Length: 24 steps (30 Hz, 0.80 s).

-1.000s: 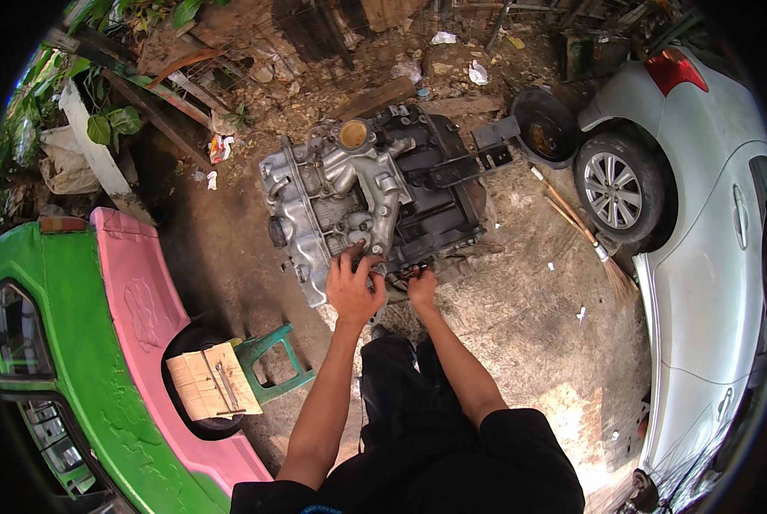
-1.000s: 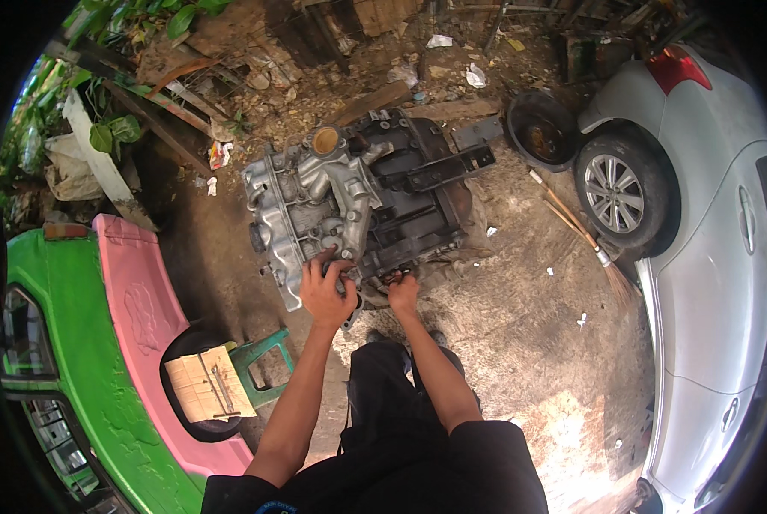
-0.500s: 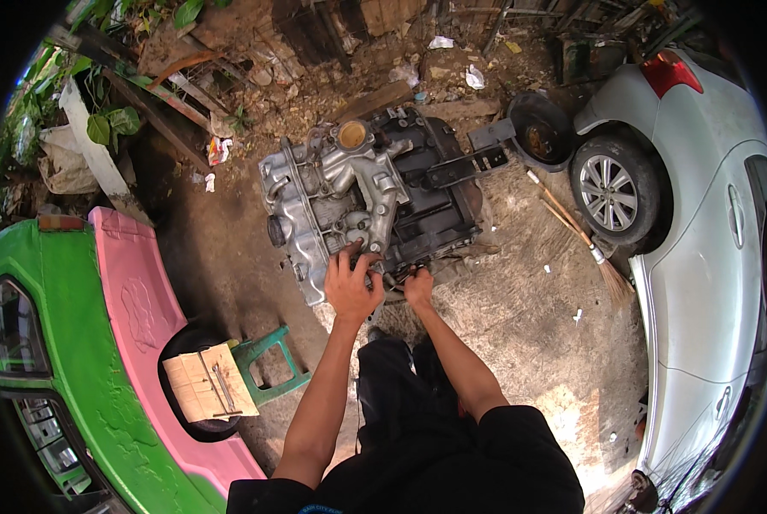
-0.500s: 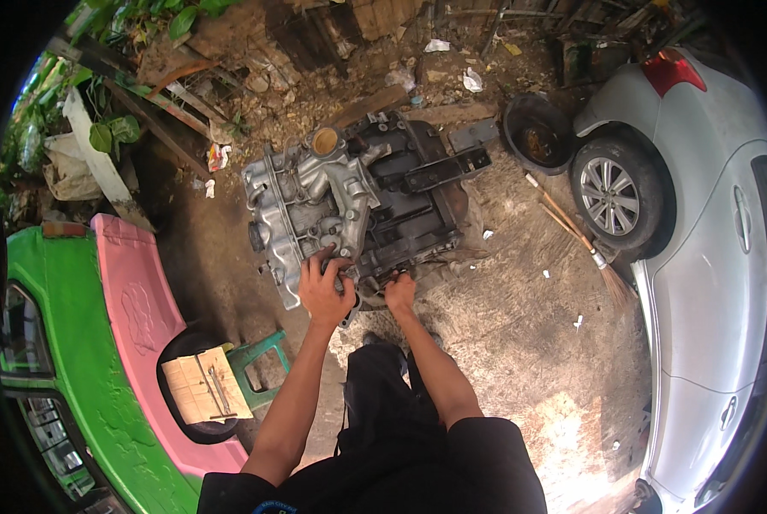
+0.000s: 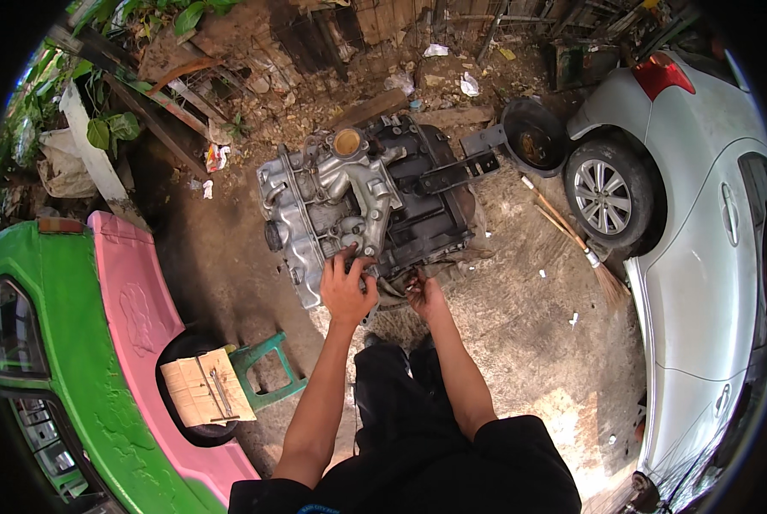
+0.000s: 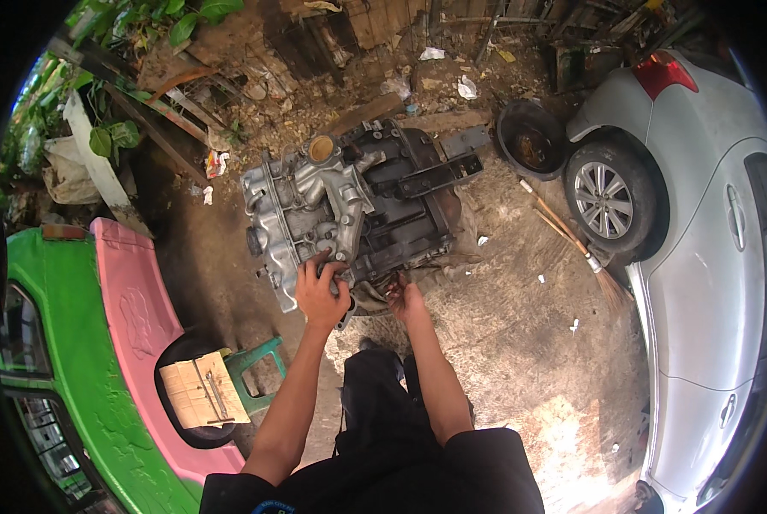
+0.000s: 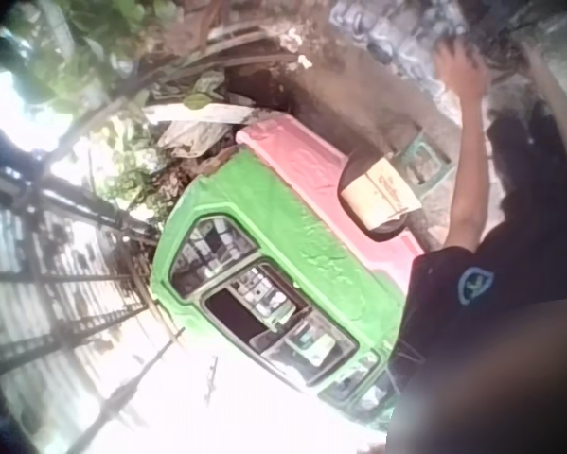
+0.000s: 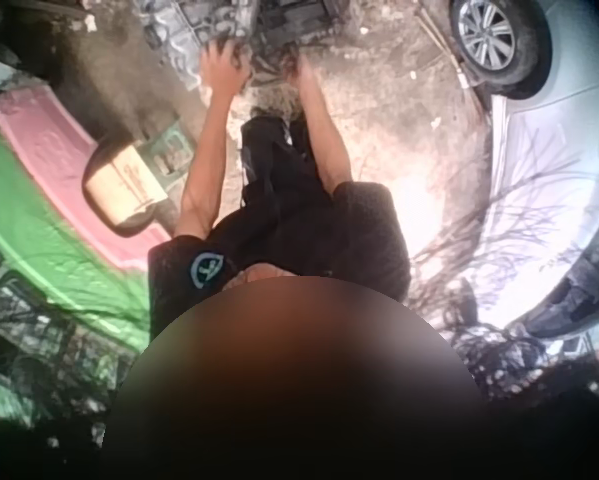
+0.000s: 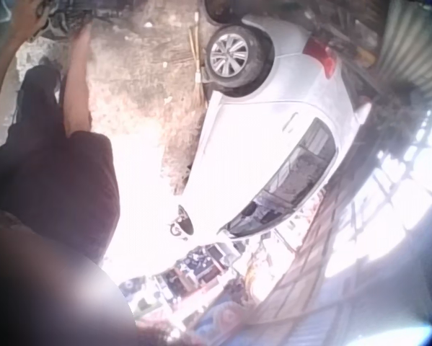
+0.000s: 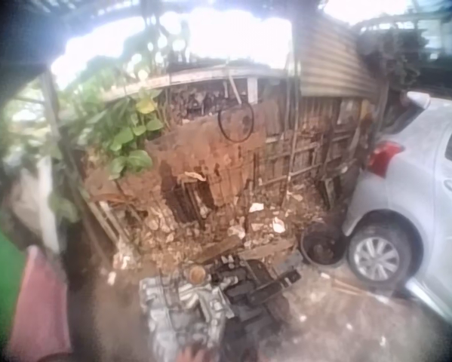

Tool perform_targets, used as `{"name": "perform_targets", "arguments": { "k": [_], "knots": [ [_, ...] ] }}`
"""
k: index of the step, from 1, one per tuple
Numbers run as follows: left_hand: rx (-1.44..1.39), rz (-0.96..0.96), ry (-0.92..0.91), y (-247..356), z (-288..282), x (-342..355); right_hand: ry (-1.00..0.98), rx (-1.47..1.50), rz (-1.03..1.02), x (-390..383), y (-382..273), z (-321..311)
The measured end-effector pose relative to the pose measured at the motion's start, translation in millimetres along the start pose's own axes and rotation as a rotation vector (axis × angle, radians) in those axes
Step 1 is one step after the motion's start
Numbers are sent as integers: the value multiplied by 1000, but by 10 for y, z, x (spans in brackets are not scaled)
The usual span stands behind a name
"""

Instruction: The person uses a wrench to tighten bolts on a car engine placed on a stand. They repeatedly adjust the wrench and reposition their hands to access different bolt locations on the engine block.

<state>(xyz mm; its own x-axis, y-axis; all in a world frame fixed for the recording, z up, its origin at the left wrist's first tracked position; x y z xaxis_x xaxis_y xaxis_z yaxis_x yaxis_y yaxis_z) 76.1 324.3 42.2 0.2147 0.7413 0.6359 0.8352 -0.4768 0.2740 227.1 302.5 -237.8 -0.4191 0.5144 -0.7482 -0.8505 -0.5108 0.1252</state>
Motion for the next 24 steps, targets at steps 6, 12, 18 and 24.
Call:
{"name": "perform_targets", "arguments": {
  "k": [6, 12, 18, 24],
  "knots": [
    [1, -12, -9, -2, 19, -17, 141, -297, -99, -47, 42, -183],
    [0, -18, -14, -18, 25, -24, 206, -513, -214, 71, 164, -95],
    [1, -12, -15, -18, 27, -19, 227, -620, -304, 165, 172, -12],
    [13, -9, -12, -3, 19, -2, 250, -668, -346, 229, 136, -27]
  ]
}}
Point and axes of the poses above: each hand's wrist, its own x-axis towards the middle knuckle, its own z-axis out of the palm, y = z × x, the point moved 8 cm from there along x, towards the middle knuckle, and after that the axes turned 10 degrees about z, right-handed, at the moved point
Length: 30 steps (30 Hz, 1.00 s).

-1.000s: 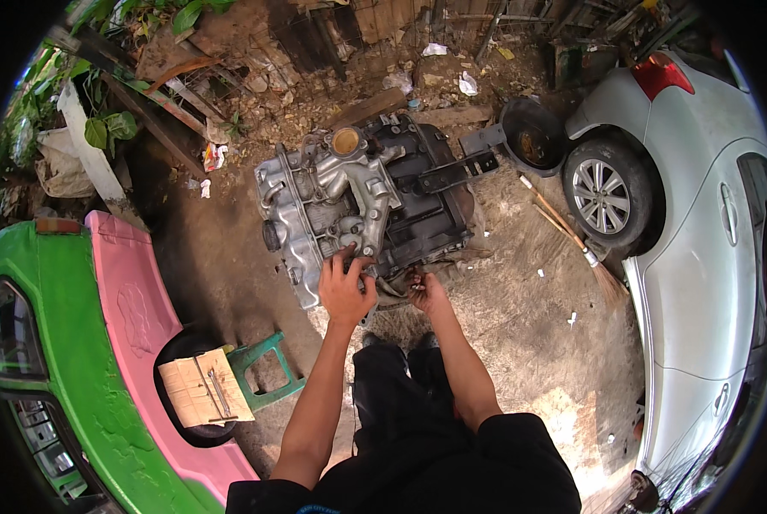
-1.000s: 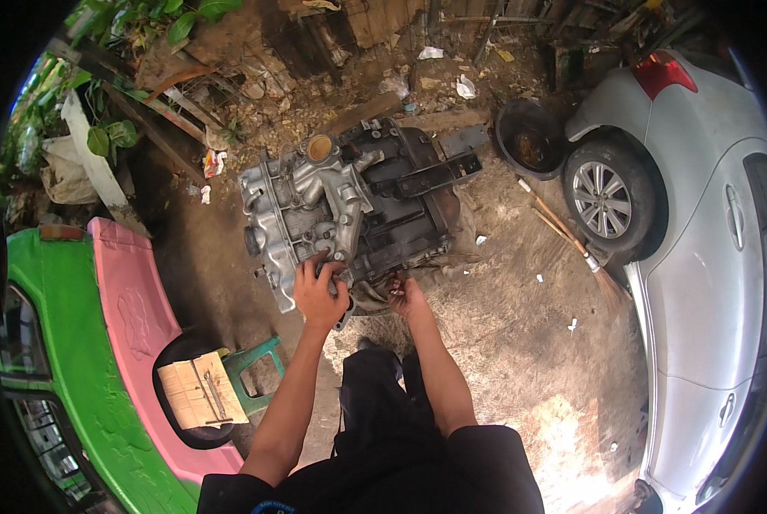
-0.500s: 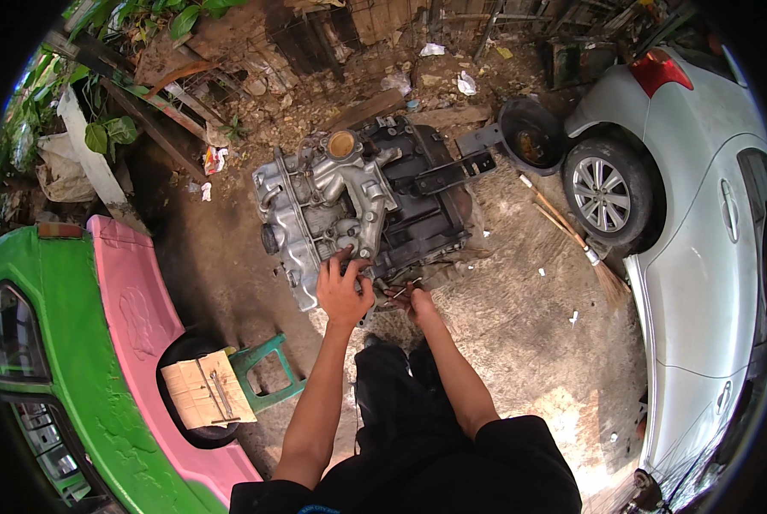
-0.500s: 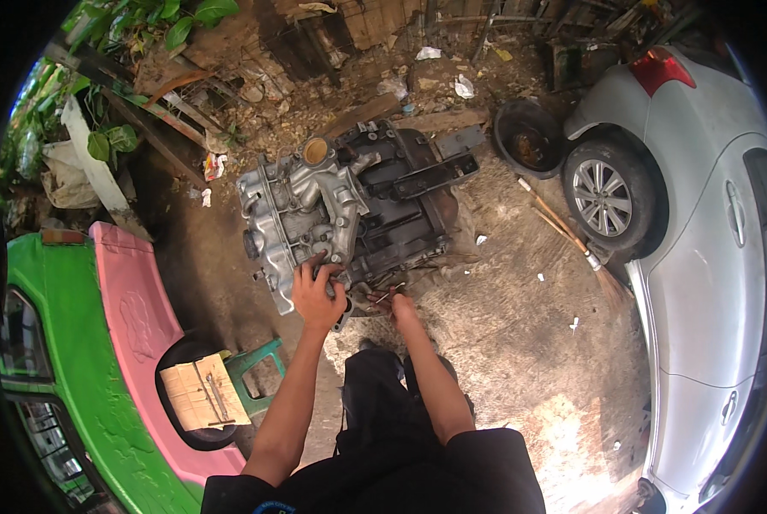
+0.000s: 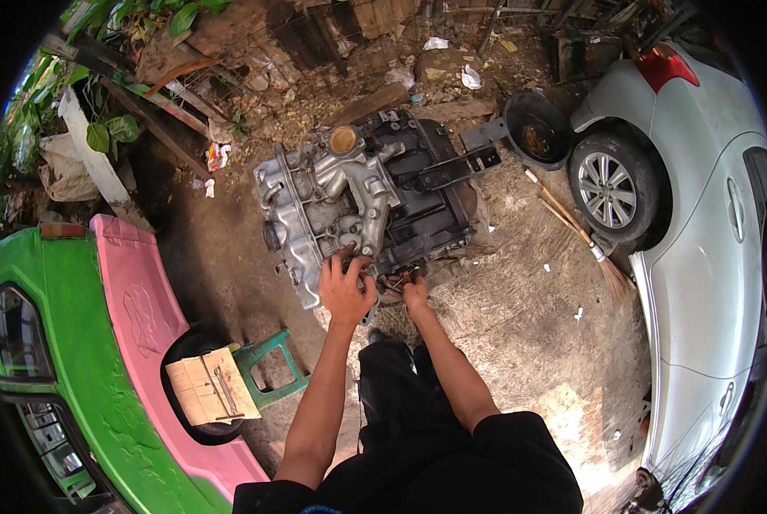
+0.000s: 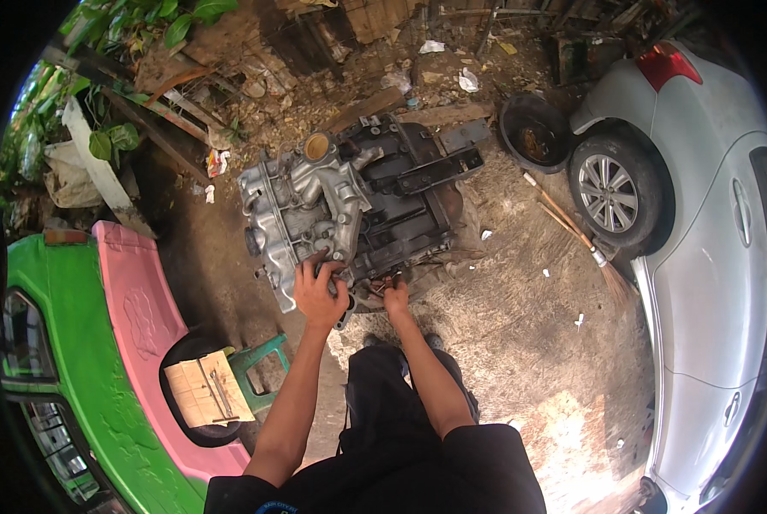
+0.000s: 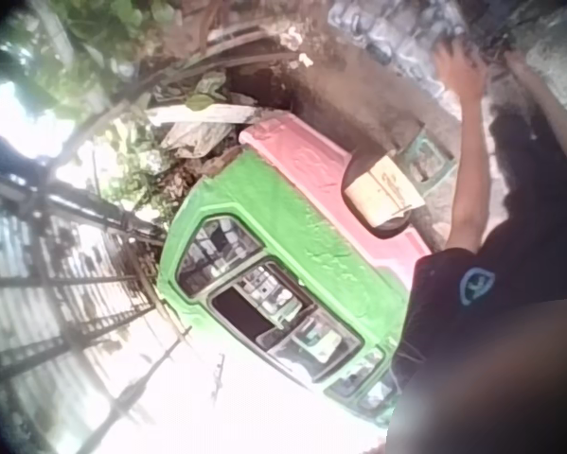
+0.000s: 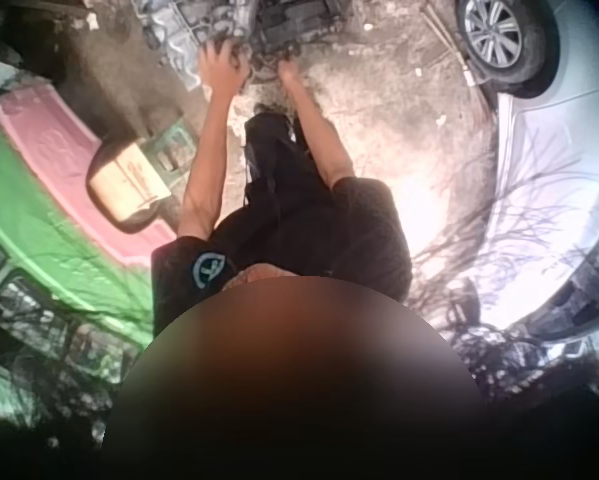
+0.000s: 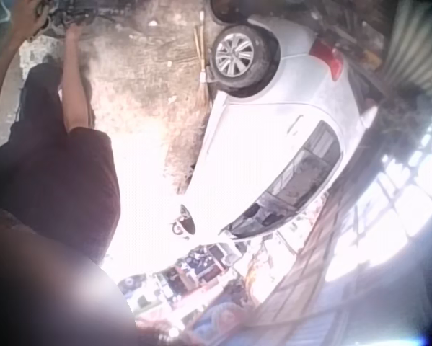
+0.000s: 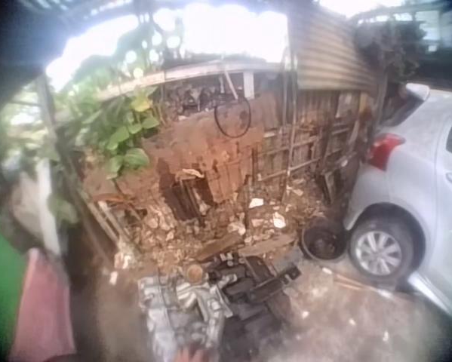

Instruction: The person uses a wrench to tighten bolts on a car engine placed on a stand. They repeatedly adjust the wrench and reposition their hands to access different bolt locations on the engine block.

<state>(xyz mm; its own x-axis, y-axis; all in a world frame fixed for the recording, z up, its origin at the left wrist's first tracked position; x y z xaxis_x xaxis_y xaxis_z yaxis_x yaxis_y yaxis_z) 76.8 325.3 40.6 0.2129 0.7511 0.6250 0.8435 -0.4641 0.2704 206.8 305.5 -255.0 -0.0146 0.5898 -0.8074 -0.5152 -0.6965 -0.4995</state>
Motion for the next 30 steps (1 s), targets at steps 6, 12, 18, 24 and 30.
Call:
{"name": "perform_targets", "arguments": {
  "k": [6, 12, 18, 24, 30],
  "knots": [
    [-3, -6, 0, 5, -6, 6, 17, -79, -66, 105, 25, 26],
    [-7, -6, 4, -9, -4, -3, -10, -166, 124, 93, -92, -76],
    [-6, 1, 4, -17, 13, -22, -303, 443, 423, -59, -151, -112],
    [-14, -11, 2, -22, 12, -28, -237, 470, 288, -153, -65, -86],
    [-17, 0, 7, -21, 12, -22, -125, 403, 202, -188, -26, -187]
  ]
}}
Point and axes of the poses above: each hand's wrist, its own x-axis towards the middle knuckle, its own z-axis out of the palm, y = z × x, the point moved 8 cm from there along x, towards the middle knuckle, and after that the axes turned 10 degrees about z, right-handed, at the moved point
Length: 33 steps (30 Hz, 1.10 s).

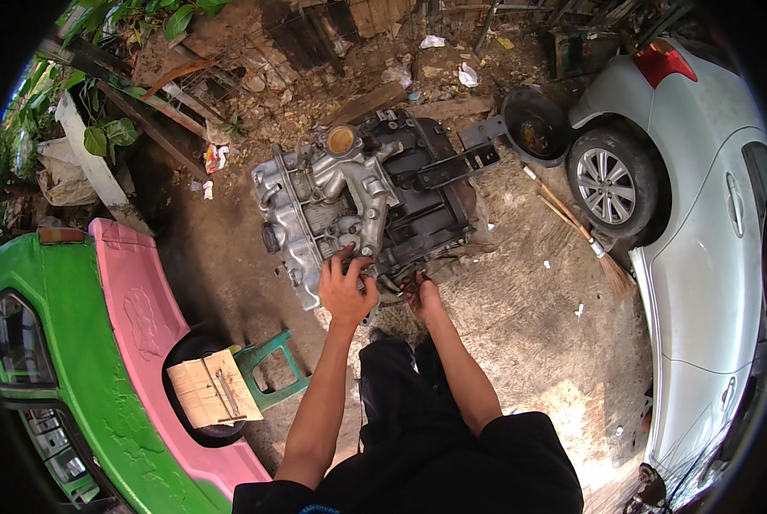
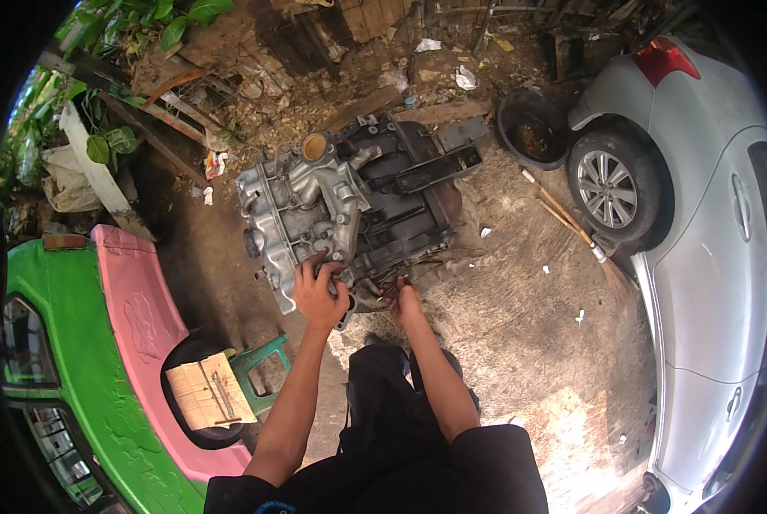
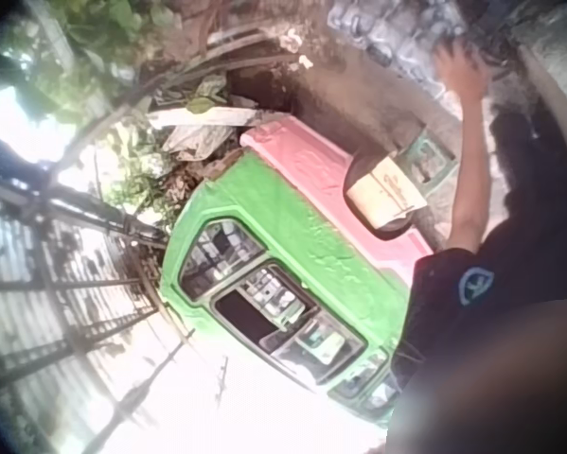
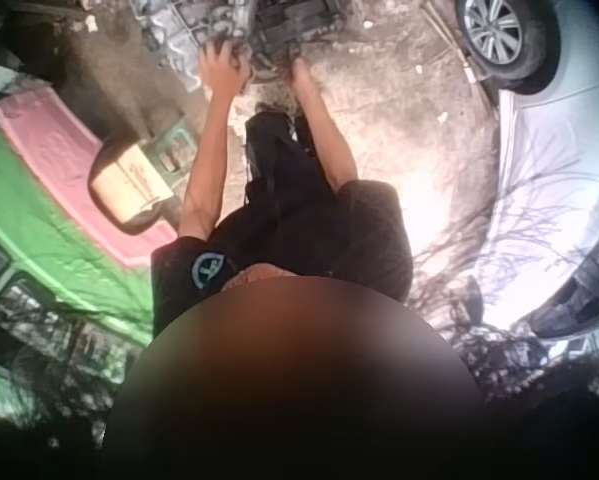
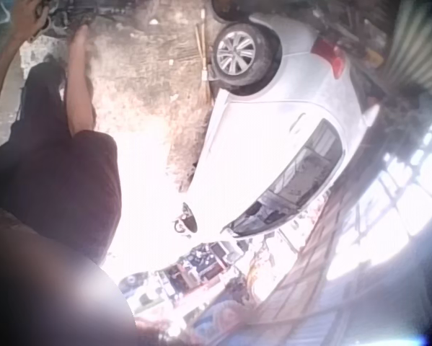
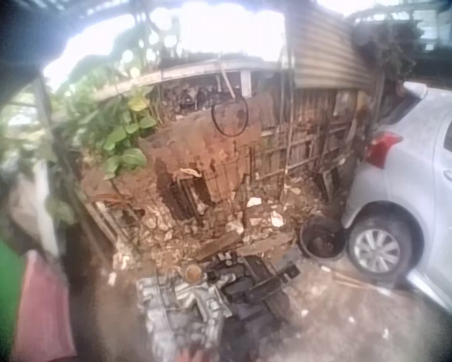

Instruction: The person uses a wrench to tighten bolts on a car engine placed on a stand. They repeatedly adjust the wrench and reposition their hands to access different bolt locations on the engine block.

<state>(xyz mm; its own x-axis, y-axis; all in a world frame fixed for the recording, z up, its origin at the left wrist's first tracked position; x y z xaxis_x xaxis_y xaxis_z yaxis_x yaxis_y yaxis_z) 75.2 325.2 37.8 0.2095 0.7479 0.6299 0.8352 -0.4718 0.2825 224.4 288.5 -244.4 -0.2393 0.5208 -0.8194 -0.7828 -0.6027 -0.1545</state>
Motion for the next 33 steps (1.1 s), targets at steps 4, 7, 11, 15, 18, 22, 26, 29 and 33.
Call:
{"name": "perform_targets", "arguments": {
  "k": [4, 7, 11, 15, 18, 22, 26, 29, 33],
  "knots": [
    [14, 3, -9, 10, -3, 4, -18, -182, 23, 69, 77, 36],
    [8, 1, -8, 13, -13, 4, 32, -231, -32, 92, 86, 68],
    [0, -2, -9, 12, -6, 8, 43, -269, -90, 82, 56, 159],
    [-6, 9, 0, 18, -9, 16, 56, -340, -144, 107, 54, 227],
    [-5, 10, -1, 18, -10, 21, 64, -432, -211, 134, 54, 253],
    [21, 8, -10, 25, -12, 21, 170, -743, -338, 112, -2, 229],
    [22, 6, -7, 25, -13, 22, 305, -1117, -543, -5, -120, 304],
    [23, 9, -5, 22, -8, 18, 306, -1080, -550, -61, -137, 352],
    [-23, -50, -41, -21, 19, -20, 422, -1319, -577, -164, -177, 420]
  ]
}}
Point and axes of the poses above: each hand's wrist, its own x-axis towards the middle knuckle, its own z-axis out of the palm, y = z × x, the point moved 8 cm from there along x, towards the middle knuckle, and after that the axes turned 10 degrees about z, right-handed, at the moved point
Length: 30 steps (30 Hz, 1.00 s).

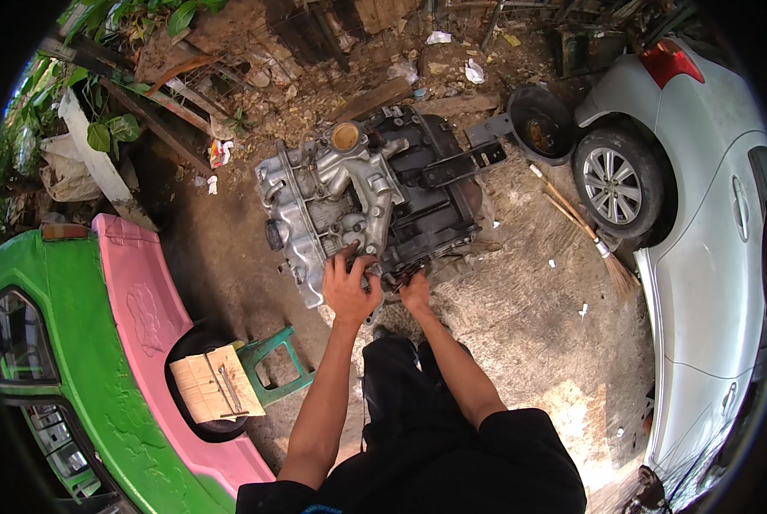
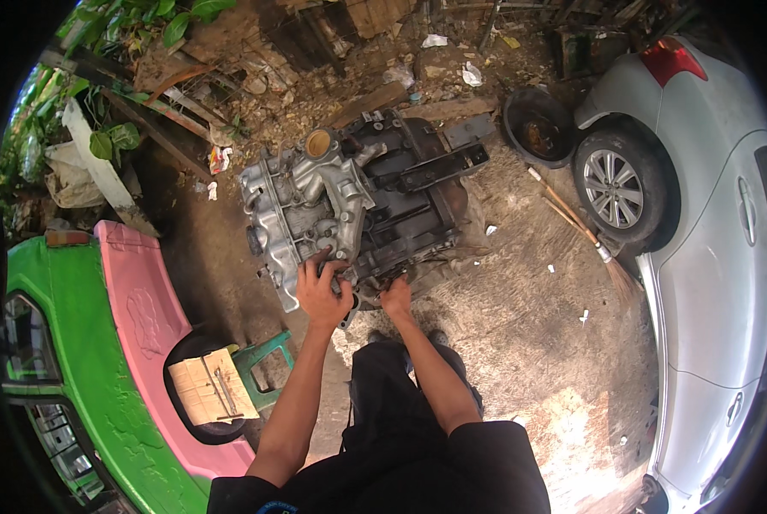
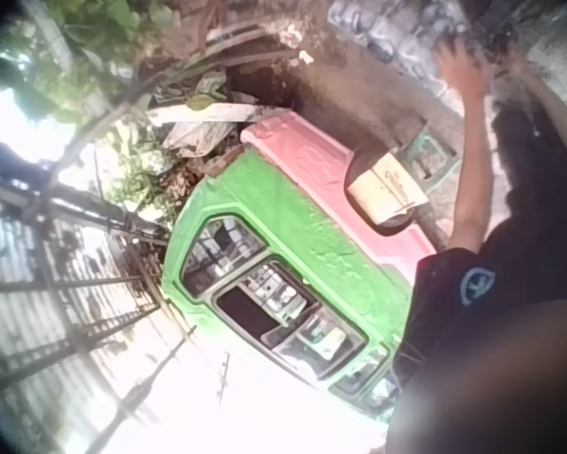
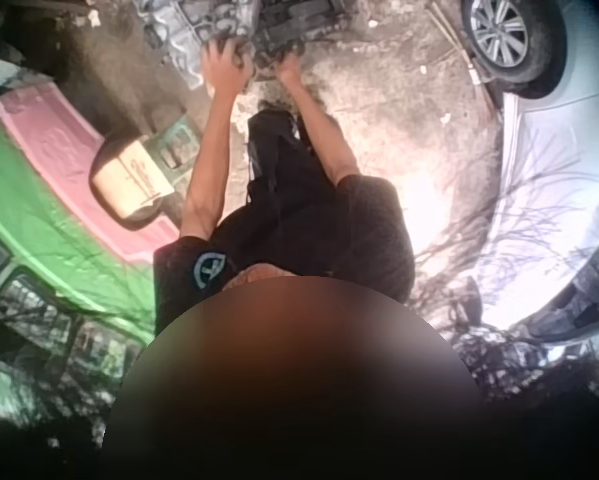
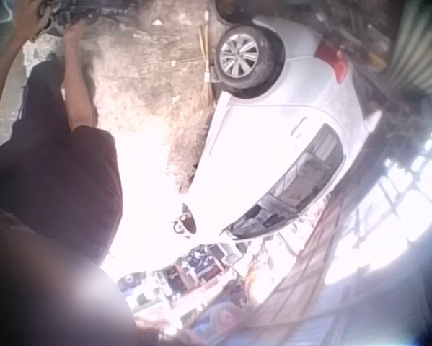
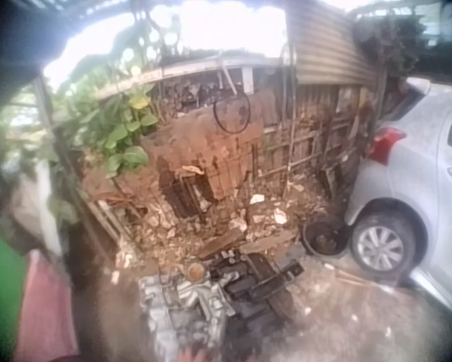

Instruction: The person uses a wrench to tighten bolts on a car engine placed on a stand. They repeatedly adjust the wrench and reposition their hands to access different bolt locations on the engine block.

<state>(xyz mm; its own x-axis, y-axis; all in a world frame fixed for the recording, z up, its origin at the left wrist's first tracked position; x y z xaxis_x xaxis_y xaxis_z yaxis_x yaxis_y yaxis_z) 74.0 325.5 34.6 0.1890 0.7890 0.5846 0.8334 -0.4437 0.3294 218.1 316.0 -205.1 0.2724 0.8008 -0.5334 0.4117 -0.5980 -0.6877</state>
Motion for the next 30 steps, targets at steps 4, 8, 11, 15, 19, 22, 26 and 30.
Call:
{"name": "perform_targets", "arguments": {
  "k": [4, 8, 11, 15, 19, 22, 26, 30],
  "knots": [
    [11, -1, -2, -6, 8, -9, -26, 45, 125, 25, 82, 8],
    [15, -2, -14, -7, 9, -15, 72, 115, -20, 16, -28, -21],
    [23, 5, -12, -8, 7, -6, 29, 118, 51, 43, 56, 26],
    [19, 7, -8, -5, 8, -5, -10, 188, 49, 127, 157, 91],
    [16, 9, -4, -7, 10, -6, -104, 567, 154, 211, 325, 229],
    [17, 10, -3, -4, 9, -7, -154, 615, 146, 184, 299, 199],
    [20, 12, 0, 6, 1, -4, -169, 202, 109, 127, 140, 26],
    [7, 9, 5, 5, -7, 4, -237, 43, 117, 167, 55, 8]
  ]
}}
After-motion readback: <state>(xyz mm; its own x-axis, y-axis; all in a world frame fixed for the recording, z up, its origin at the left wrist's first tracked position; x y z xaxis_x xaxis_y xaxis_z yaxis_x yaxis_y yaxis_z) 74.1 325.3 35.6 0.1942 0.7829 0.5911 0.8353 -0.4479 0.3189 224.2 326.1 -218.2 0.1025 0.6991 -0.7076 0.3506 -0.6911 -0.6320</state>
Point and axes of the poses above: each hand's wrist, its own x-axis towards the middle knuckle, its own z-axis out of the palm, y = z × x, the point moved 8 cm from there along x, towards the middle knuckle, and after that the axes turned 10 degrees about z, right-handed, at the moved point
